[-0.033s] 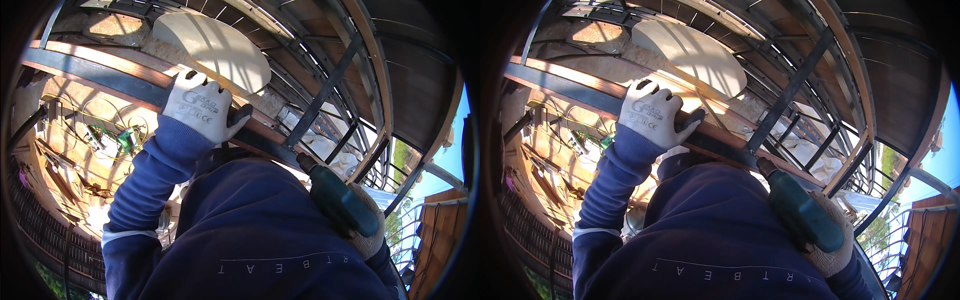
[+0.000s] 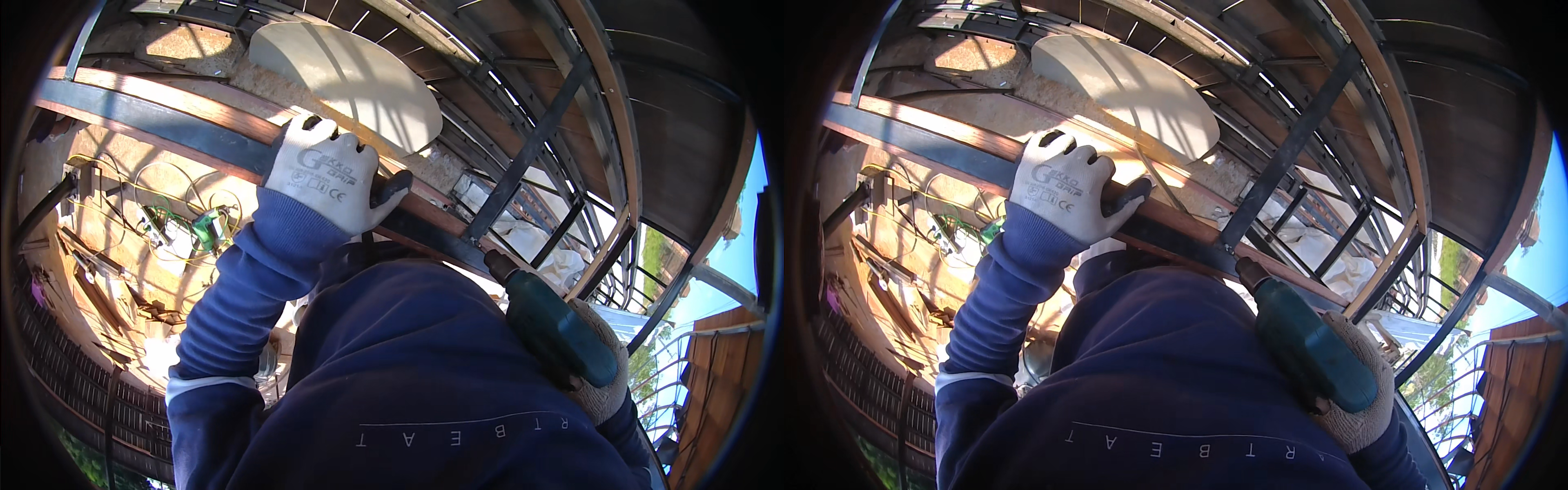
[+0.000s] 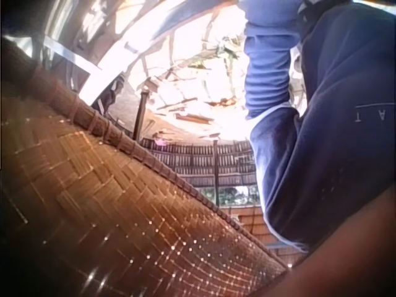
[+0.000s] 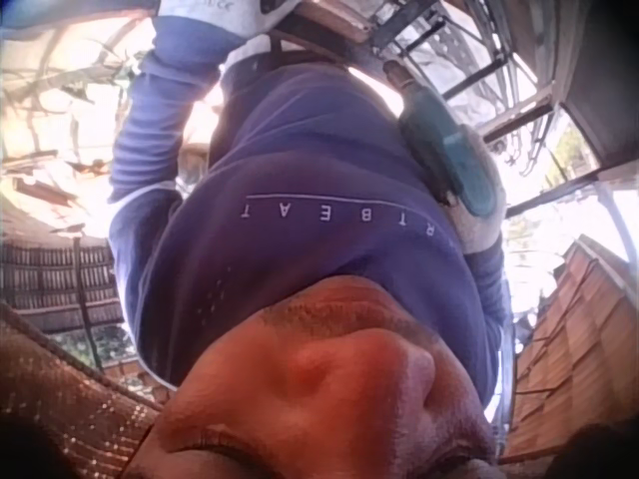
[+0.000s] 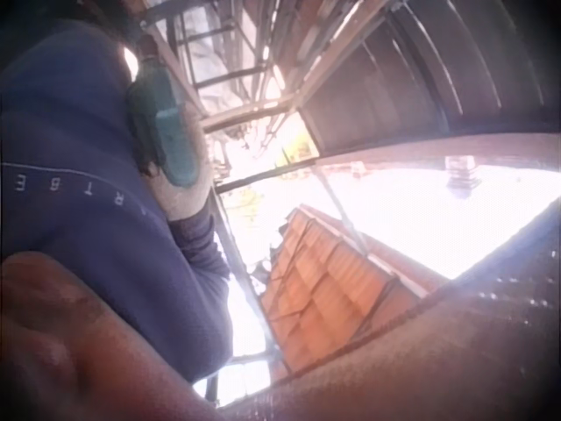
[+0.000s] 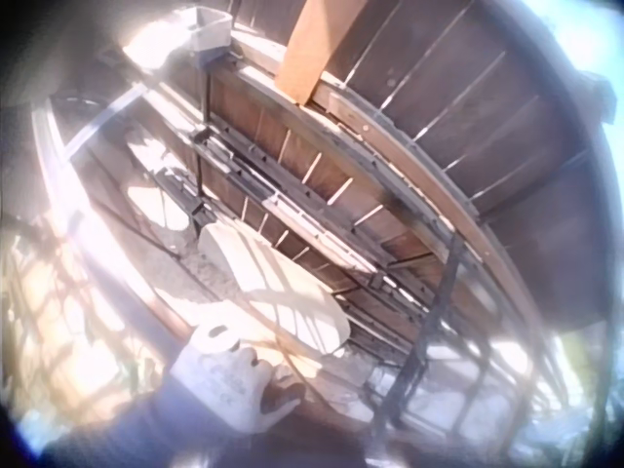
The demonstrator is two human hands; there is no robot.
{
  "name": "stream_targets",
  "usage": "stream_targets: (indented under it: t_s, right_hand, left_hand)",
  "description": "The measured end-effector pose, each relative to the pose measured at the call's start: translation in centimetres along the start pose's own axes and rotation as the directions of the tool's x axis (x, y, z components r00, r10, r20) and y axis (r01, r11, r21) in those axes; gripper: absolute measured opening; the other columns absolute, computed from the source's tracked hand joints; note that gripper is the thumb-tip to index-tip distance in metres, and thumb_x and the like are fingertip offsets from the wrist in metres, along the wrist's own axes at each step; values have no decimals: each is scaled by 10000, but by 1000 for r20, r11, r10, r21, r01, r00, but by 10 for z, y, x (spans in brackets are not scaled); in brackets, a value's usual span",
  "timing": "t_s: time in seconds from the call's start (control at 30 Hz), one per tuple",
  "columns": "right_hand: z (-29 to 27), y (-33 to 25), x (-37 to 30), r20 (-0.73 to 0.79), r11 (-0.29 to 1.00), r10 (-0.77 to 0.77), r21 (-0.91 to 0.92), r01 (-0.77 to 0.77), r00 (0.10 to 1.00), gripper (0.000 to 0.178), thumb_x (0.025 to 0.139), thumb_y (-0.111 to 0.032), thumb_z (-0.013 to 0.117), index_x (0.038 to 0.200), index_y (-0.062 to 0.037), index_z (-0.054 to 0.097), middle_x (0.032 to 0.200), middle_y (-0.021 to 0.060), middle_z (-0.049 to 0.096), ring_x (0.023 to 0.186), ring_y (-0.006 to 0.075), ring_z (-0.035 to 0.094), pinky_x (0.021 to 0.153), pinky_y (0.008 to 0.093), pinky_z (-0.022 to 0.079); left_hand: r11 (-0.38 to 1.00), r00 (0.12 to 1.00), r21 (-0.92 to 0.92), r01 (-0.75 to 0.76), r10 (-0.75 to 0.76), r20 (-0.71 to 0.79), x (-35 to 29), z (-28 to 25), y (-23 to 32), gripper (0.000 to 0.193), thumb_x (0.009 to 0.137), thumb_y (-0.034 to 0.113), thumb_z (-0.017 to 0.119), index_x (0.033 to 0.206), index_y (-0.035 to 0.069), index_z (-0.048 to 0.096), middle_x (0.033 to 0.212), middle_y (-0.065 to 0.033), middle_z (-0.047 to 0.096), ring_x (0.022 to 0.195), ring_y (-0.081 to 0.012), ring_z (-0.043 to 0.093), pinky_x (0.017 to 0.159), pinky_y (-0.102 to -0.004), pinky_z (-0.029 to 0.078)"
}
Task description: The person uses a power drill to secure wooden planks to a curved metal frame, holding the drill by hand while another person helps position the materials on the circular structure.
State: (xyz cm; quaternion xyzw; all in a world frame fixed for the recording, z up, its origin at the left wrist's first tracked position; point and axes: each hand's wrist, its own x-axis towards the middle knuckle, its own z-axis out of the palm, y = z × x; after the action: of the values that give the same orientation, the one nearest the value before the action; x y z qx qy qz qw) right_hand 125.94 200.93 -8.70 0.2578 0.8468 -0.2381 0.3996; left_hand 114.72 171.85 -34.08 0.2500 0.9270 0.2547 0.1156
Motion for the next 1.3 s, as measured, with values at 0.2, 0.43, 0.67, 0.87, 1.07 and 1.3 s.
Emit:
stream_targets:
  t_s: [0.2, 0.43, 0.67, 0.87, 1.07, 1.3]
  right_hand:
    - [2, -9, -2, -13, 998, 28, 54, -27, 1000, 795, 738, -318, 778, 1397, 37, 513, 1296, 196, 650, 1213, 317, 644, 1074, 399, 476]
    - [2, -4, -9, -35, 999, 16, -43, -17, 999, 749, 731, -297, 768, 1369, 26, 548, 1281, 195, 656, 1194, 309, 653, 1059, 395, 484]
    - [8, -6, -10, -54, 995, 36, 90, -31, 998, 792, 687, -279, 809, 1384, -9, 548, 1239, 175, 670, 1162, 322, 663, 1038, 400, 497]
    - [-4, 0, -15, 31, 989, -99, -108, 102, 995, 908, 618, -225, 860, 1424, 0, 508, 1240, 154, 674, 1125, 281, 676, 1013, 396, 515]
    - [1, 7, -27, 43, 907, 54, 416, -67, 998, 953, 641, -247, 897, 1450, 25, 474, 1270, 163, 661, 1153, 241, 659, 1001, 388, 525]
    - [14, 82, -47, -56, 853, -132, 502, 142, 990, 948, 654, -222, 895, 1457, 42, 466, 1326, 167, 636, 1217, 234, 626, 1056, 378, 490]
  left_hand:
    - [999, 999, -18, -43, 43, -23, 1, -1, -3, 384, 809, 451, 765, 688, 101, 663, 726, -89, 635, 776, -280, 634, 801, -431, 473]
    - [997, 995, -12, -74, 73, -75, 0, -1, -2, 393, 796, 452, 777, 675, 99, 654, 697, -87, 624, 753, -292, 629, 790, -430, 472]
    - [996, 988, -20, -88, 85, -128, -1, 0, -3, 390, 785, 455, 784, 679, 101, 660, 687, -84, 617, 762, -291, 629, 785, -429, 471]
    - [994, 980, 12, -107, 108, -167, -5, 1, -3, 397, 788, 453, 782, 676, 91, 665, 678, -86, 613, 766, -294, 628, 784, -427, 465]
    - [993, 976, 56, -108, 116, -183, -7, 2, -1, 439, 817, 490, 751, 665, 82, 693, 658, -93, 633, 726, -296, 638, 785, -417, 454]
    - [996, 982, 71, -55, 67, -176, -9, -7, 15, 408, 801, 500, 745, 696, 106, 723, 663, -101, 663, 729, -307, 658, 777, -421, 470]
